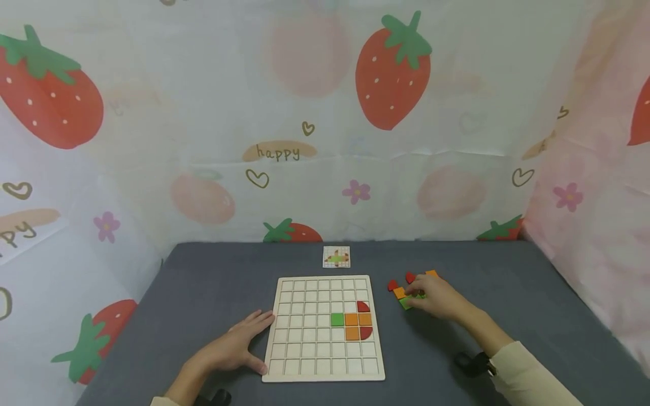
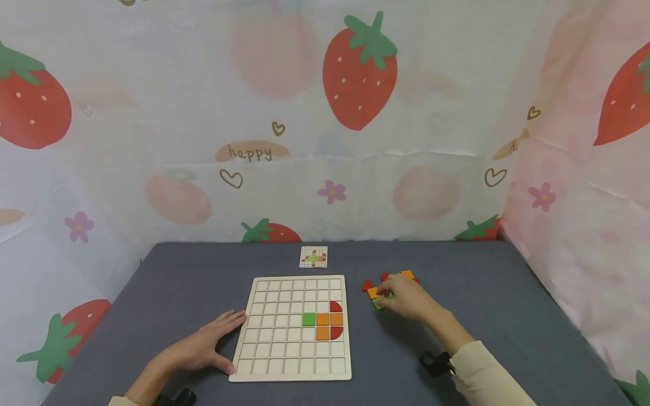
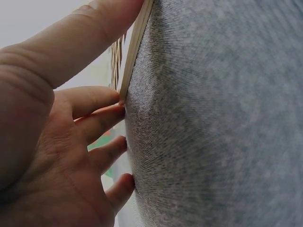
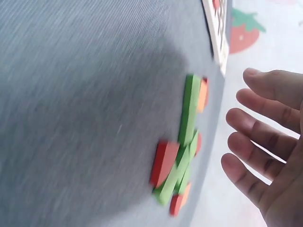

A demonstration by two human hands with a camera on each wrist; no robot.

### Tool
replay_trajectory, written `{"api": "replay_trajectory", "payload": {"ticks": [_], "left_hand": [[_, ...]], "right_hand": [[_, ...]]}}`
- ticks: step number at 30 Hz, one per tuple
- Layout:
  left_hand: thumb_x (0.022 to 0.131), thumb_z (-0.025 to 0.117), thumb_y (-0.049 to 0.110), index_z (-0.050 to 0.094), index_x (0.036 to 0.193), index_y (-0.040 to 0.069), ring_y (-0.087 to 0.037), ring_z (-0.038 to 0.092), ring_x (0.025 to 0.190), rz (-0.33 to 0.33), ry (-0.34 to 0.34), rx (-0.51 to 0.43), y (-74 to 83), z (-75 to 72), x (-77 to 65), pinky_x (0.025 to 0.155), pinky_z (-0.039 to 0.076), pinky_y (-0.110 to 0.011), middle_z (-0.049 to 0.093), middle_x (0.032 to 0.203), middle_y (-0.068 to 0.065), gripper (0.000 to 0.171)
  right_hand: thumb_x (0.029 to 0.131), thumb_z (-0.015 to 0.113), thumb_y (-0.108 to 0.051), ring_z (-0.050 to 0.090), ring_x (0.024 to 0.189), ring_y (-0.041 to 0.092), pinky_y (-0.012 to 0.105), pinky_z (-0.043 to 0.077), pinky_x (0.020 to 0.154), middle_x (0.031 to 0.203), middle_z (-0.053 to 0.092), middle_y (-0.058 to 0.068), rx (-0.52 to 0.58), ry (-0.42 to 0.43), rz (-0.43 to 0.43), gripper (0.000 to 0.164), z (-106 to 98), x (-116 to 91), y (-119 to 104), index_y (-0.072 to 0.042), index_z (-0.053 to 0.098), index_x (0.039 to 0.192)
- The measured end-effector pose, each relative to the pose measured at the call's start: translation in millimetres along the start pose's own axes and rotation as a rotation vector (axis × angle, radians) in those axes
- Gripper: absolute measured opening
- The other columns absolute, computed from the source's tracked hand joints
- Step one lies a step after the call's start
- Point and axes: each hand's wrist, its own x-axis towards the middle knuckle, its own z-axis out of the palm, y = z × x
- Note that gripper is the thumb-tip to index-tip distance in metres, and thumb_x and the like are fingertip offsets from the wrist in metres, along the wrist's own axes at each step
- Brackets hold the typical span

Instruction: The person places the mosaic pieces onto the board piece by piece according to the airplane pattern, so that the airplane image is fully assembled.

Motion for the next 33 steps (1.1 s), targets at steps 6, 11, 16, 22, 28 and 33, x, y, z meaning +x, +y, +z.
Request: {"api": "replay_trajectory", "payload": {"ticks": [6, 11, 16, 22, 28, 33], "left_hand": [[0.067, 0.085, 0.037, 0.030, 0.151, -0.001, -0.048, 0.012, 0.148, -0.002, -0.017, -0.013, 0.2, -1.1, 0.1, 0.109, 0.014, -0.072, 0.026, 0.159, -0.021, 0.108], [0.067, 0.085, 0.037, 0.030, 0.151, -0.001, -0.048, 0.012, 0.148, 0.000, -0.016, -0.005, -0.3, -0.9, 0.3, 0.109, 0.014, -0.072, 0.026, 0.159, -0.020, 0.108], [0.066, 0.085, 0.038, 0.030, 0.151, -0.001, -0.047, 0.012, 0.148, -0.001, -0.008, -0.003, -0.2, -1.0, 0.1, 0.109, 0.014, -0.073, 0.026, 0.159, -0.020, 0.108], [0.066, 0.086, 0.037, 0.031, 0.151, 0.000, -0.047, 0.013, 0.148, -0.002, -0.008, -0.005, -1.8, -0.6, -0.6, 0.109, 0.014, -0.073, 0.027, 0.159, -0.020, 0.108], [0.066, 0.086, 0.036, 0.031, 0.151, 0.000, -0.047, 0.013, 0.148, 0.005, -0.003, -0.010, -2.7, -0.1, -1.0, 0.109, 0.013, -0.072, 0.027, 0.159, -0.020, 0.108], [0.066, 0.086, 0.037, 0.031, 0.151, 0.001, -0.047, 0.012, 0.148, 0.005, -0.003, -0.009, -2.5, -0.3, -0.5, 0.109, 0.013, -0.073, 0.026, 0.159, -0.019, 0.107]], "right_hand": [[0.088, 0.070, -0.016, 0.061, 0.081, 0.014, 0.029, 0.049, 0.068, 0.095, 0.070, 0.004, 0.005, 0.031, 0.038, 0.018, -8, -13, 17, -0.004, 0.074, 0.101], [0.087, 0.071, -0.015, 0.056, 0.078, 0.011, 0.027, 0.047, 0.065, 0.091, 0.066, 0.002, -0.002, 0.052, 0.070, 0.020, -11, -22, 32, -0.002, 0.073, 0.102], [0.086, 0.072, -0.014, 0.057, 0.077, 0.011, 0.028, 0.048, 0.065, 0.089, 0.064, 0.000, -0.021, 0.075, 0.072, 0.018, -12, -27, 45, -0.003, 0.073, 0.100], [0.085, 0.072, -0.013, 0.064, 0.083, 0.020, 0.035, 0.053, 0.070, 0.093, 0.066, 0.005, -0.001, 0.065, 0.121, 0.017, -10, -31, 53, -0.003, 0.073, 0.099], [0.082, 0.076, -0.012, 0.065, 0.088, 0.025, 0.038, 0.054, 0.072, 0.097, 0.066, 0.008, 0.015, 0.032, 0.136, 0.024, -8, -33, 54, -0.001, 0.072, 0.103], [0.080, 0.076, -0.008, 0.063, 0.085, 0.022, 0.035, 0.052, 0.070, 0.095, 0.065, 0.007, -0.002, 0.022, 0.131, 0.025, -8, -32, 55, 0.001, 0.072, 0.103]]}}
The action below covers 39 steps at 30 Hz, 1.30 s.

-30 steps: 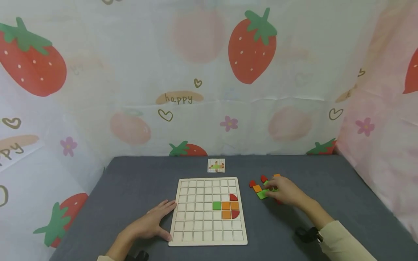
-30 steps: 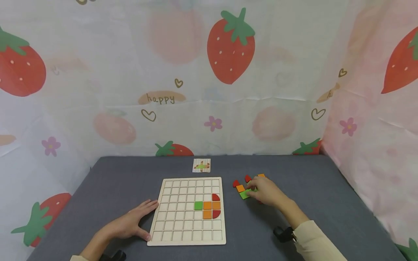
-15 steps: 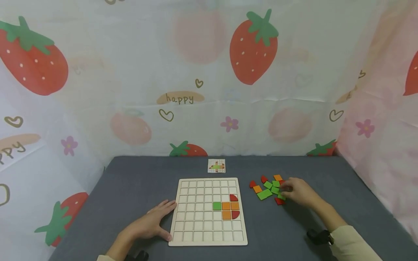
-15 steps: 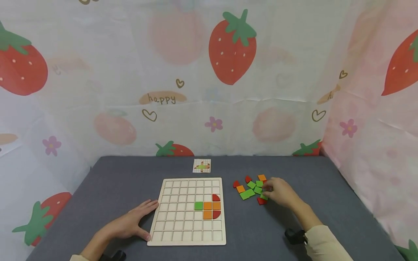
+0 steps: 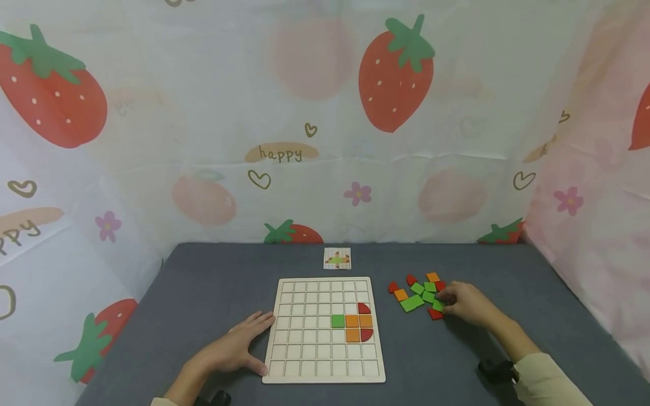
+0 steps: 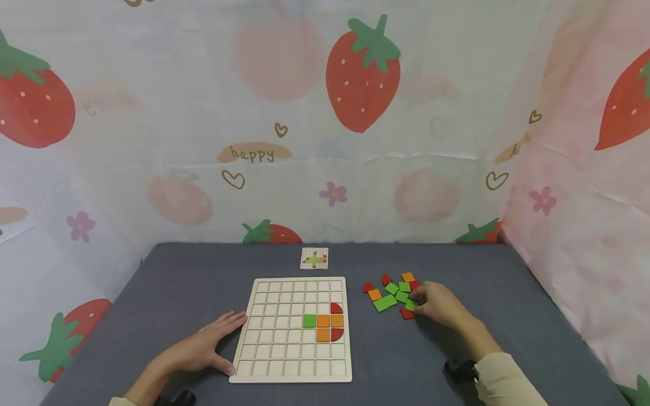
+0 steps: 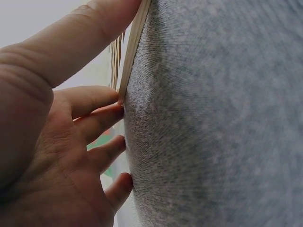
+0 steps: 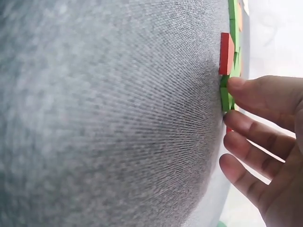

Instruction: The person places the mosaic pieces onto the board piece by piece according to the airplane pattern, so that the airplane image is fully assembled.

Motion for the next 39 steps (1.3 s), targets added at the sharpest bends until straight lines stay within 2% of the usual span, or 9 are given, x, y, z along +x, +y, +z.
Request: {"api": "replay_trajectory", "payload": {"ticks": [7, 13, 23, 33, 39], "left_hand": [[0.067, 0.085, 0.037, 0.030, 0.152, 0.001, -0.047, 0.013, 0.148, -0.007, -0.003, 0.006, 1.2, -0.3, 0.3, 0.109, 0.014, -0.073, 0.026, 0.160, -0.019, 0.107], [0.067, 0.085, 0.037, 0.029, 0.152, 0.001, -0.047, 0.012, 0.148, -0.002, -0.009, 0.005, -0.7, 0.4, 0.9, 0.109, 0.014, -0.073, 0.025, 0.160, -0.019, 0.108], [0.066, 0.086, 0.037, 0.031, 0.152, 0.001, -0.046, 0.013, 0.149, -0.007, 0.000, 0.014, 0.0, 0.7, 0.3, 0.108, 0.015, -0.073, 0.027, 0.159, -0.019, 0.108], [0.069, 0.084, 0.040, 0.031, 0.151, -0.001, -0.048, 0.015, 0.147, 0.022, 0.007, 0.024, -0.3, -0.1, -1.6, 0.107, 0.016, -0.074, 0.027, 0.158, -0.022, 0.106], [0.071, 0.082, 0.044, 0.035, 0.149, -0.001, -0.049, 0.020, 0.146, 0.017, 0.050, 0.046, 0.0, 0.7, -1.4, 0.106, 0.018, -0.074, 0.032, 0.156, -0.024, 0.102]], "right_hand": [[0.079, 0.076, -0.006, 0.060, 0.081, 0.019, 0.034, 0.050, 0.068, 0.092, 0.064, 0.007, -0.045, -0.014, -0.020, 0.027, 2, 2, -3, 0.004, 0.071, 0.103], [0.079, 0.076, -0.007, 0.056, 0.077, 0.014, 0.031, 0.048, 0.066, 0.089, 0.062, 0.004, -0.074, -0.021, 0.005, 0.025, 5, 3, -6, 0.002, 0.072, 0.101], [0.078, 0.076, -0.005, 0.057, 0.078, 0.016, 0.033, 0.049, 0.067, 0.088, 0.062, 0.005, -0.050, -0.002, 0.028, 0.025, 3, 0, -9, 0.003, 0.072, 0.102], [0.080, 0.076, -0.010, 0.056, 0.079, 0.015, 0.033, 0.048, 0.067, 0.090, 0.062, 0.003, -0.026, 0.049, -0.012, 0.025, 1, -3, -16, 0.000, 0.072, 0.103], [0.082, 0.074, -0.009, 0.055, 0.079, 0.012, 0.029, 0.047, 0.065, 0.093, 0.064, 0.003, -0.012, 0.083, -0.037, 0.024, 0, -5, -23, 0.000, 0.072, 0.104]]}}
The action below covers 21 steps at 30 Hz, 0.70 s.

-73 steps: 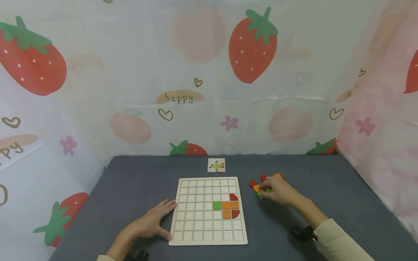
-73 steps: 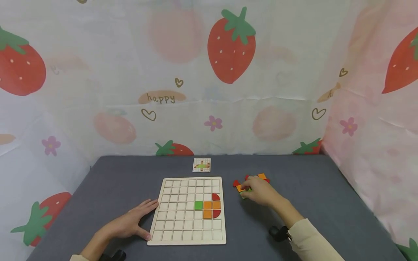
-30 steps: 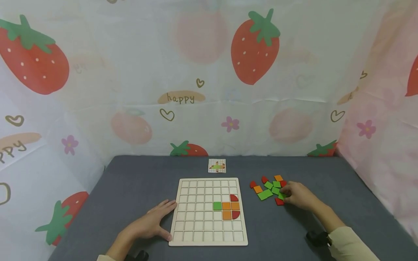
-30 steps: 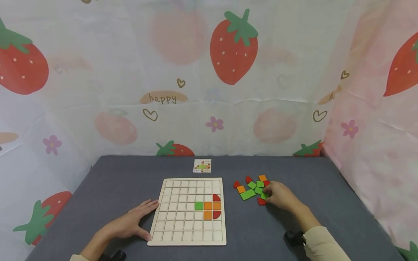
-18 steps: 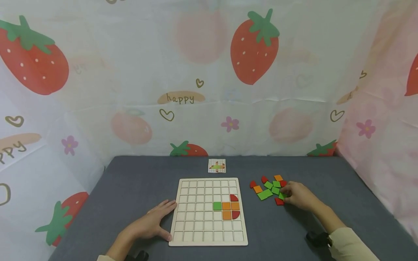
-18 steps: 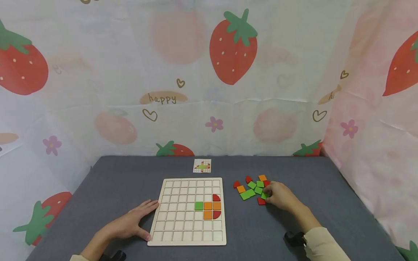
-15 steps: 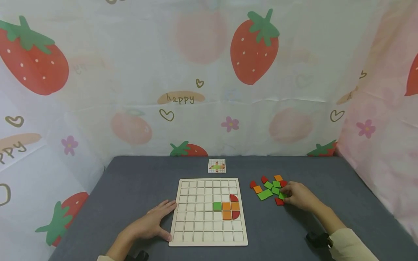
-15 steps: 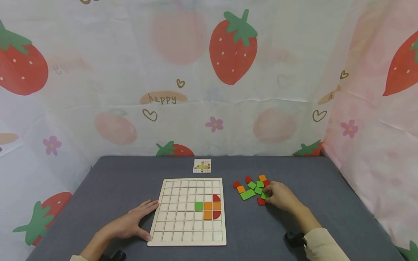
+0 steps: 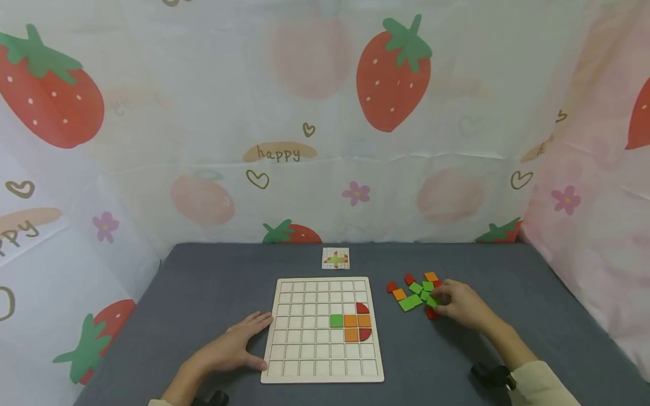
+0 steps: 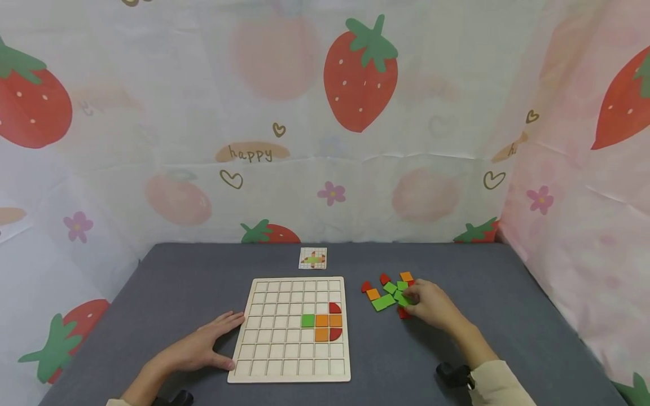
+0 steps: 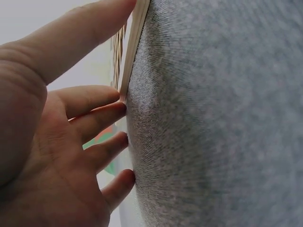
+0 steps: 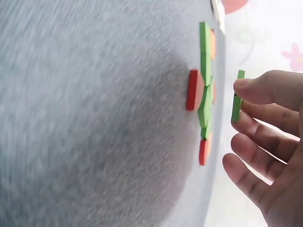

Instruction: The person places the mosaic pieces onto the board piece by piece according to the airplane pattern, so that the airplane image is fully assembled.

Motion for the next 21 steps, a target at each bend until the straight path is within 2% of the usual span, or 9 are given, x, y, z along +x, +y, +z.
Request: {"api": "replay_trajectory", "payload": {"ticks": [5, 9, 21], "left_hand": [[0.070, 0.083, 0.042, 0.040, 0.147, 0.001, -0.047, 0.024, 0.145, -0.022, 0.032, 0.001, 1.9, 0.5, -0.1, 0.107, 0.021, -0.072, 0.035, 0.155, -0.022, 0.097], [0.070, 0.083, 0.041, 0.042, 0.146, 0.001, -0.046, 0.025, 0.145, -0.035, 0.035, -0.007, 4.1, 0.1, -0.9, 0.109, 0.022, -0.069, 0.036, 0.155, -0.021, 0.096], [0.069, 0.084, 0.039, 0.045, 0.143, -0.002, -0.048, 0.028, 0.143, -0.026, 0.045, 0.003, 3.8, 0.2, 2.0, 0.110, 0.024, -0.067, 0.041, 0.151, -0.023, 0.093]], "right_hand": [[0.081, 0.074, -0.009, 0.057, 0.079, 0.014, 0.028, 0.048, 0.065, 0.095, 0.064, 0.004, 0.006, 0.021, -0.044, 0.026, 1, 0, -9, 0.000, 0.072, 0.105], [0.081, 0.075, -0.010, 0.057, 0.079, 0.015, 0.027, 0.047, 0.065, 0.094, 0.064, 0.003, 0.020, 0.024, -0.045, 0.027, 1, 1, -19, 0.000, 0.072, 0.107], [0.080, 0.076, -0.008, 0.056, 0.080, 0.017, 0.025, 0.046, 0.064, 0.095, 0.064, 0.004, 0.068, 0.024, -0.070, 0.027, 10, 8, -40, -0.001, 0.072, 0.107]]}}
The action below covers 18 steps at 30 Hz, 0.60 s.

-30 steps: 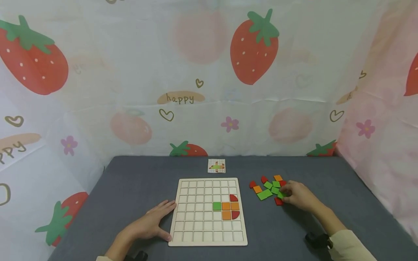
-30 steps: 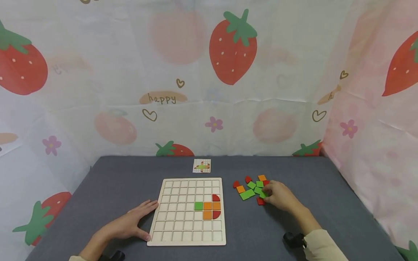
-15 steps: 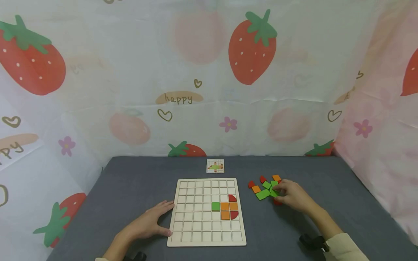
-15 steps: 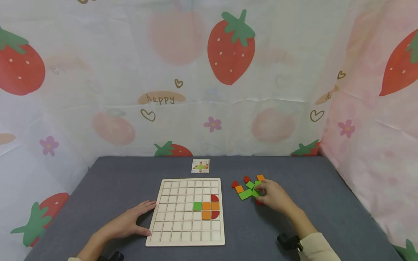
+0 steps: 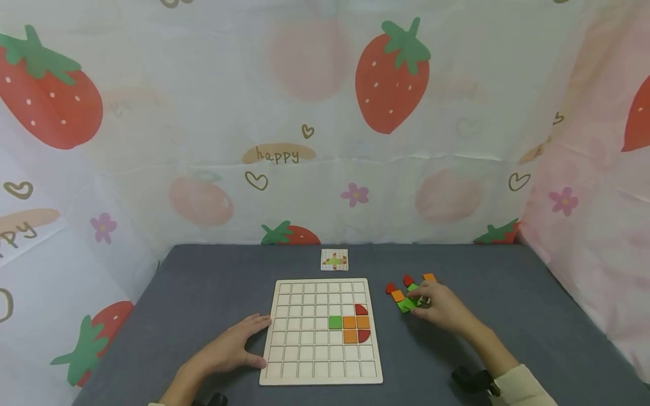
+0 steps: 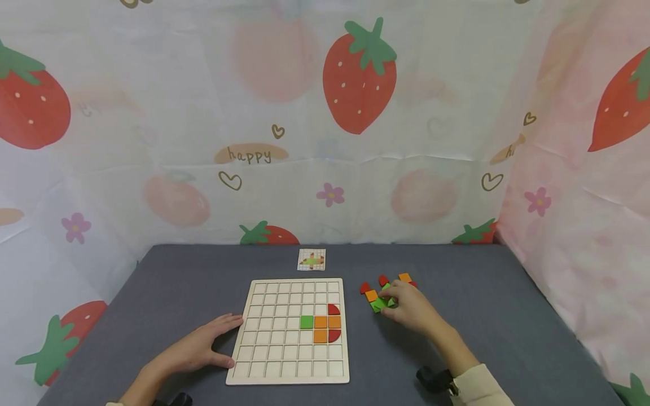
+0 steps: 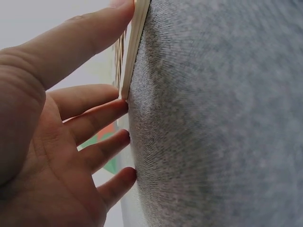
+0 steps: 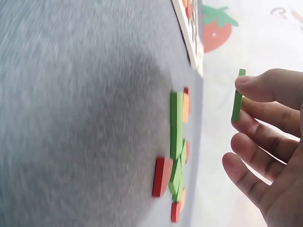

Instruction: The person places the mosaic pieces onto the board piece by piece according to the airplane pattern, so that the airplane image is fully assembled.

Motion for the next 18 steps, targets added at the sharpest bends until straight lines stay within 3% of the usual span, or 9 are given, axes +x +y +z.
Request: {"api": "replay_trajectory", "payload": {"ticks": [7, 18], "left_hand": [[0.071, 0.083, 0.040, 0.044, 0.143, -0.004, -0.048, 0.027, 0.143, 0.011, -0.029, 0.020, 0.1, -1.2, 0.4, 0.107, 0.022, -0.071, 0.040, 0.151, -0.023, 0.093], [0.071, 0.084, 0.037, 0.043, 0.144, -0.004, -0.048, 0.026, 0.144, 0.010, -0.026, 0.017, 1.1, -0.8, -0.2, 0.106, 0.021, -0.074, 0.038, 0.152, -0.023, 0.093]], "right_hand": [[0.082, 0.075, -0.009, 0.057, 0.082, 0.015, 0.022, 0.049, 0.067, 0.096, 0.062, 0.003, 0.031, -0.025, 0.005, 0.024, 9, 5, -11, -0.003, 0.073, 0.105], [0.081, 0.075, -0.010, 0.054, 0.077, 0.012, 0.020, 0.046, 0.064, 0.089, 0.059, -0.001, 0.037, -0.054, -0.072, 0.023, 24, 14, -30, -0.006, 0.074, 0.104]]}}
